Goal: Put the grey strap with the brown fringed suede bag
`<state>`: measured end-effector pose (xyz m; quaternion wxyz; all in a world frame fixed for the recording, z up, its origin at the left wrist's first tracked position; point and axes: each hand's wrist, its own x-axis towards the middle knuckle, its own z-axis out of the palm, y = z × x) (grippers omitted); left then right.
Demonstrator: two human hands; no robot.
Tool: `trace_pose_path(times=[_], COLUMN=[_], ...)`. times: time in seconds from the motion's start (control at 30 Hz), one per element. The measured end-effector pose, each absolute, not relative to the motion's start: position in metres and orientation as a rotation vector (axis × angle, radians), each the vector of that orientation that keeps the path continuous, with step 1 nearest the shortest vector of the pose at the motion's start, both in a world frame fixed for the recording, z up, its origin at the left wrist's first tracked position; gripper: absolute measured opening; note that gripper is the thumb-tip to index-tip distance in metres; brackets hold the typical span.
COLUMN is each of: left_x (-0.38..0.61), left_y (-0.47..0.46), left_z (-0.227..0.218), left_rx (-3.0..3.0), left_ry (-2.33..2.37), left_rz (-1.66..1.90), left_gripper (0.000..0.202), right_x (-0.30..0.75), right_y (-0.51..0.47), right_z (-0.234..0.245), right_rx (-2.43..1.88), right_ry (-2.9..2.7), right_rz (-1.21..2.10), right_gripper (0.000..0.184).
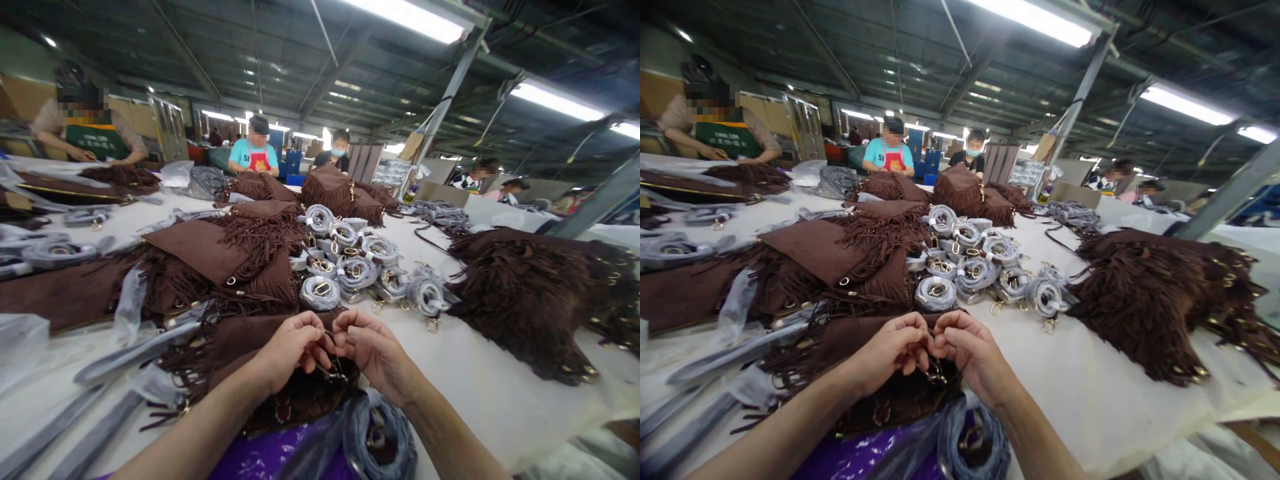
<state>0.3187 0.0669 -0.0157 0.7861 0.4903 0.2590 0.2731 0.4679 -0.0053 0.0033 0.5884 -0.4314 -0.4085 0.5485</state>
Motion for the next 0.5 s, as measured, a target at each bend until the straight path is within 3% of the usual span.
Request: trace_pose_path(times=[0.1,0.23,0.5], left_x=[0.32,0.321,0.323], left_y=[0.067,0.066,0.062], left_z=[-0.022,-0.029,-0.026], left_rx=[1.081,1.033,0.688], left_ry=[0.561,0.543,0.636], left_rz=[0.62,0.666,0.689], left_gripper=[0.02,0.028,0.019], right_x=[0.467,0.467,0.476], right_y=[-0.005,-0.003,-0.002], right_z=[-0.005,-0.018,-0.042], right_rx=[-0.976,-0.976,-0.982], right_ry=[-0.963,-1.015,-0.878], right_rz=[1.272,1.146,0.899], right_gripper=[0.031,0.023,0.023])
